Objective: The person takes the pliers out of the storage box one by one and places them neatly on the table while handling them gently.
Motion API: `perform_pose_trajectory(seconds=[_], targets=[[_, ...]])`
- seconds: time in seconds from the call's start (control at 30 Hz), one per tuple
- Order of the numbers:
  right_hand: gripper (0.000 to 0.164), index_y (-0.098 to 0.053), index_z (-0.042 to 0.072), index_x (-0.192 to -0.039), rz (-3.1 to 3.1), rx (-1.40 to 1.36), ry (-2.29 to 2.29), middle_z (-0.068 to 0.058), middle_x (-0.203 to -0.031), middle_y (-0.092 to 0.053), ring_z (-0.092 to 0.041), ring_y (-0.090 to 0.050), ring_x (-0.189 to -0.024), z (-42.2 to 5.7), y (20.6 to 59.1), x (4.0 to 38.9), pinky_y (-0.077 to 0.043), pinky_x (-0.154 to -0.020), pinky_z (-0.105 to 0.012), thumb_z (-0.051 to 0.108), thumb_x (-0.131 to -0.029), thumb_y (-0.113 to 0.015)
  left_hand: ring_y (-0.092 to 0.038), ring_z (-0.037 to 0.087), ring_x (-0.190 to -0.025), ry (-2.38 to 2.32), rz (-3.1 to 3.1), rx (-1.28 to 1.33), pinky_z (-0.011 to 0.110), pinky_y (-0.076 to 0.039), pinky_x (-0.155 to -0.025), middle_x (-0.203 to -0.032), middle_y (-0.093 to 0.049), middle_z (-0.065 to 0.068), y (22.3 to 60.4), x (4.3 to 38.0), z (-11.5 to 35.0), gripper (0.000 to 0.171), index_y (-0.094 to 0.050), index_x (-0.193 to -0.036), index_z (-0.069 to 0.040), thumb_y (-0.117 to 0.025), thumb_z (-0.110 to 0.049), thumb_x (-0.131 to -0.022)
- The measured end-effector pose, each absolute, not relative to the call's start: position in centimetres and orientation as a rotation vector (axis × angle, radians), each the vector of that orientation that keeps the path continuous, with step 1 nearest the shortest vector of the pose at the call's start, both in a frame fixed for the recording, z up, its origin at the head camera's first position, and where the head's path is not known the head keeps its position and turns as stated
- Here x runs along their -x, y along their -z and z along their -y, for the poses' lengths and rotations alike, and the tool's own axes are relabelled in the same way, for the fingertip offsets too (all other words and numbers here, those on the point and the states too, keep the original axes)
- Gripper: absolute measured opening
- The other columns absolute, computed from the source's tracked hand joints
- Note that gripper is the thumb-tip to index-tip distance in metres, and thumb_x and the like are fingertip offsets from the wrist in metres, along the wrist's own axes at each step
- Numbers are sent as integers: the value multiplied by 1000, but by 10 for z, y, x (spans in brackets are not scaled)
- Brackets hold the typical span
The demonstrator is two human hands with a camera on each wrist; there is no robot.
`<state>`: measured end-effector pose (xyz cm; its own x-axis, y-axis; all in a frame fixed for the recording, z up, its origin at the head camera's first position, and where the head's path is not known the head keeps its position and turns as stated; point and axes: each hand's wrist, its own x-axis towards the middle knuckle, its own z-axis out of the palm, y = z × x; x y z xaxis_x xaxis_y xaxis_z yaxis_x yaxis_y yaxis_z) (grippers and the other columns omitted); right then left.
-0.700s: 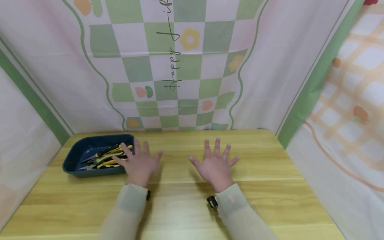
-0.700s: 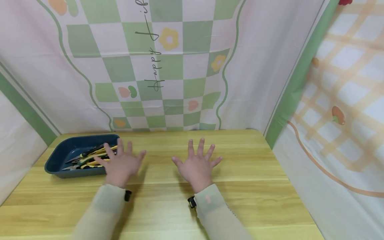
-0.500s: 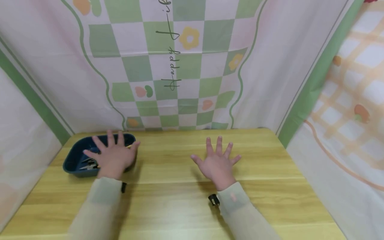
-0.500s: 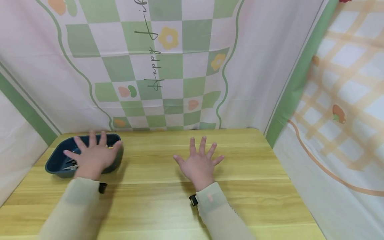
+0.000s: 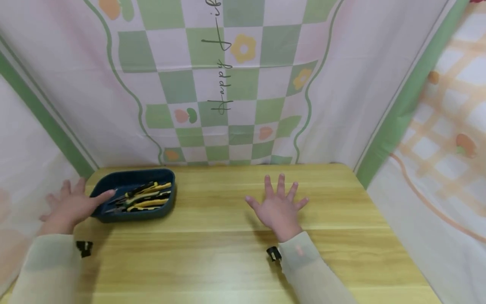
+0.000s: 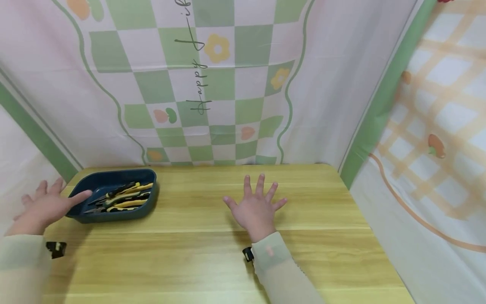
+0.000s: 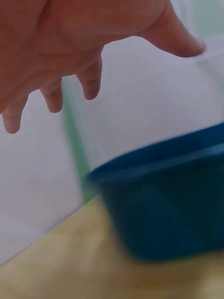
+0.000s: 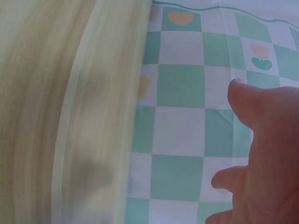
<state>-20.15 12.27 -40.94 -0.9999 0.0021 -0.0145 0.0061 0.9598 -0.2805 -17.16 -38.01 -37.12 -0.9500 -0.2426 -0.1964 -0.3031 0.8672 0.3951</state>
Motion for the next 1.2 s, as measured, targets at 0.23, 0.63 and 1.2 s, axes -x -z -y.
perform_pose_trajectory(seconds=[0.23,0.63,1.2], targets=[[109,-8,24,-162,-3066,-12,447,-19,-163,10,-59,15,-137,-125,413,202,14,-88,-83,93,-77,-15,23,64,-128,-692,-2910,299,78,13,-95,-142,21,48,394,159,431,122,18,-145,15,-51,-70,-92],[110,-9,23,-162,-3041,-14,476,-20,-162,11,-59,14,-137,-128,414,205,15,-88,-82,93,-77,-15,23,61,-131,-1153,-2729,-9,74,7,-101,-146,30,40,417,155,449,107,28,-146,6,-61,-32,-100],[107,-12,24,-162,-3026,2,479,-19,-163,11,-58,9,-139,-129,418,201,11,-91,-83,92,-79,-19,6,72,-125,-1137,-2565,-61,79,-7,-97,-145,24,45,423,161,421,109,31,-149,-9,-64,-28,-99]])
